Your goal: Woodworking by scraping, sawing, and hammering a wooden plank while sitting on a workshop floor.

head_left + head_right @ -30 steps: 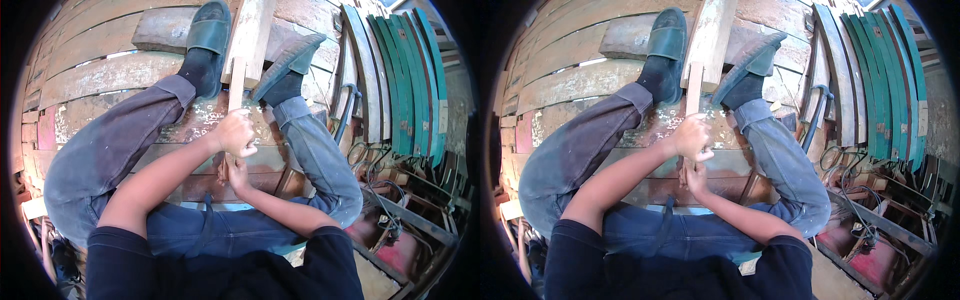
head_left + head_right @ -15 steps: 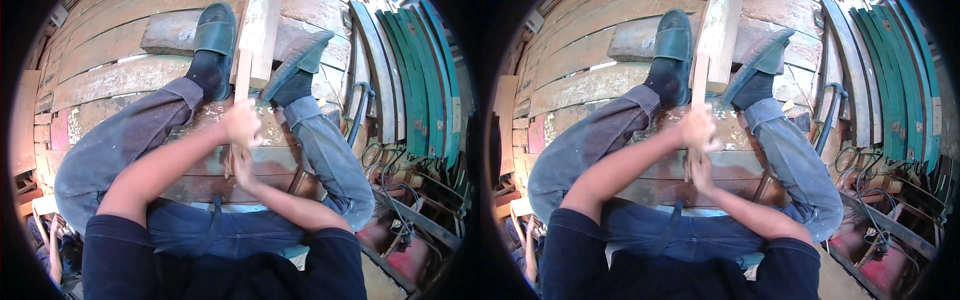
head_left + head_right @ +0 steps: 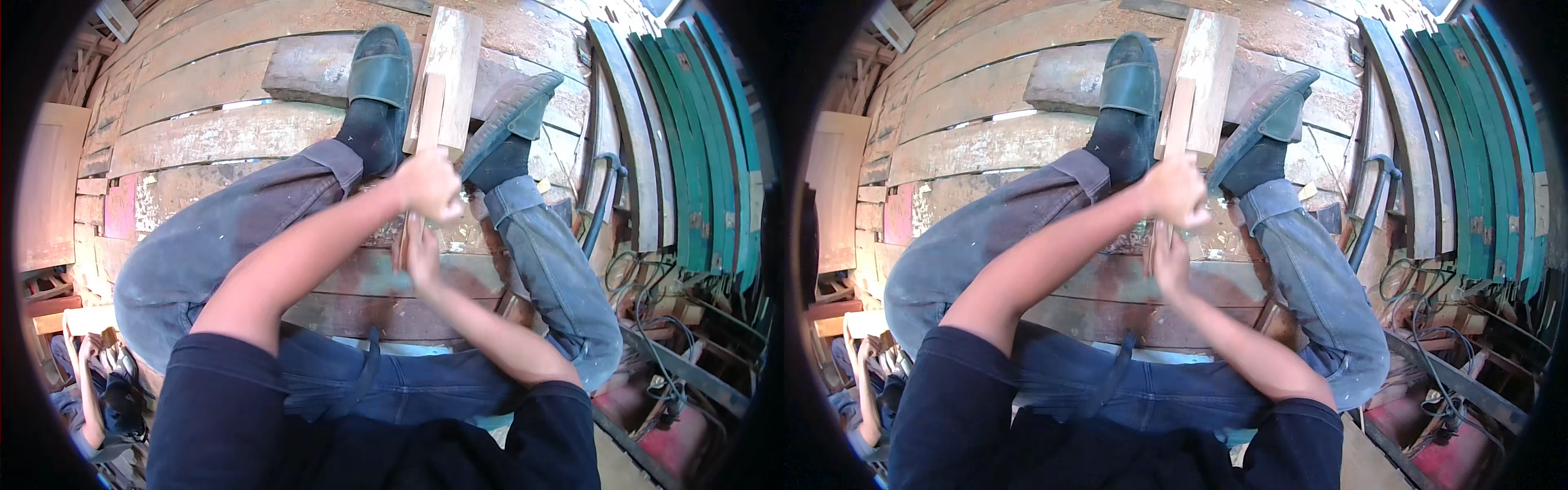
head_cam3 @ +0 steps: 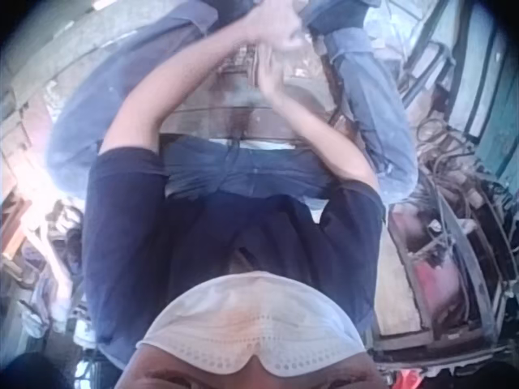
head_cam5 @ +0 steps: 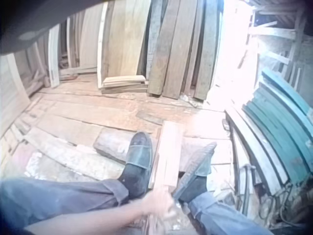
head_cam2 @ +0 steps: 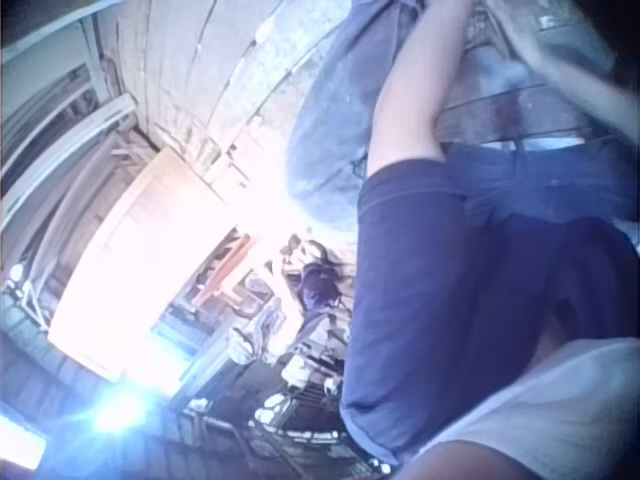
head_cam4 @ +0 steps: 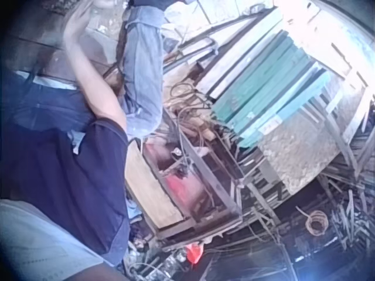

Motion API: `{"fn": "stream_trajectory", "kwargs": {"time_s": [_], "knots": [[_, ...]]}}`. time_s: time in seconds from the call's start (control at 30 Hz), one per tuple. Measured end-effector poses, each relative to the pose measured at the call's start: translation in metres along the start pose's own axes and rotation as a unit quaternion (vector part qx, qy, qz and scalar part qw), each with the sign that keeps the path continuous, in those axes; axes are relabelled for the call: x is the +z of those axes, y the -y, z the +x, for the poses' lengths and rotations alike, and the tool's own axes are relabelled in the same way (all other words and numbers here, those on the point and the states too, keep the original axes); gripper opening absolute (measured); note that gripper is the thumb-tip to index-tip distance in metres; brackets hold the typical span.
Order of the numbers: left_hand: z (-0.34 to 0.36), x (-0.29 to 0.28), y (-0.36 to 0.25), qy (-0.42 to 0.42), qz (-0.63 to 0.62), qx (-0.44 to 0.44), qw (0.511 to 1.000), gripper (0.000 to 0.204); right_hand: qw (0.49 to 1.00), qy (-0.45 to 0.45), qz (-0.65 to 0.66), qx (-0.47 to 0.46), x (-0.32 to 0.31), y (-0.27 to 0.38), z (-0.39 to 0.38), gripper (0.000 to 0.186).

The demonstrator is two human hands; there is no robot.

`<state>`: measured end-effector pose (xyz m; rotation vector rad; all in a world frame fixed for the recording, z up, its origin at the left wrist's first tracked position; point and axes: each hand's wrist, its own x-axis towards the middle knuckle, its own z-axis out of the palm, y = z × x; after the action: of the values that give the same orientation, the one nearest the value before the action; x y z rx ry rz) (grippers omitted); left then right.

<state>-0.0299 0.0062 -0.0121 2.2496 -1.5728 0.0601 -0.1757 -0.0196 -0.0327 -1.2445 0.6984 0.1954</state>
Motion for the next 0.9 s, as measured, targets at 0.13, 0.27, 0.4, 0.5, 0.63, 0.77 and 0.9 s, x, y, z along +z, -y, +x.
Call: {"fn": "stream_trajectory", "kwargs": {"time_s": [0.13, 0.27, 0.4, 0.5, 0.63, 0.77, 0.9], "knots": [[-0.044, 0.003, -0.043, 0.036, -0.081, 0.061, 0.994, 0.033, 0.999, 0.025, 0.023, 0.043, -0.006, -0.034, -0.056, 0.031], [-0.019, 0.003, -0.007, -0.036, 0.024, 0.029, 0.999, 0.031, 0.999, 0.005, -0.038, 0.029, 0.009, 0.004, -0.025, 0.048], [0.050, -0.042, 0.043, 0.079, -0.029, -0.050, 0.995, 0.032, 0.998, 0.016, 0.055, 0.013, 0.026, 0.067, 0.033, 0.044], [0.024, -0.013, 0.040, -0.093, 0.009, -0.004, 0.996, 0.034, 1.000, 0.014, -0.005, -0.014, 0.026, 0.051, 0.021, 0.042], [-0.033, 0.004, -0.038, 0.077, -0.050, 0.049, 0.995, 0.035, 0.998, -0.009, -0.022, 0.050, -0.007, -0.029, -0.047, 0.038], [-0.035, 0.002, -0.037, 0.011, -0.054, 0.055, 0.997, 0.034, 1.000, 0.000, 0.003, 0.007, -0.003, -0.035, -0.046, 0.041], [0.032, -0.015, 0.043, -0.011, 0.036, -0.023, 0.999, 0.040, 0.999, 0.024, 0.041, 0.004, 0.026, 0.056, 0.025, 0.048]]}}
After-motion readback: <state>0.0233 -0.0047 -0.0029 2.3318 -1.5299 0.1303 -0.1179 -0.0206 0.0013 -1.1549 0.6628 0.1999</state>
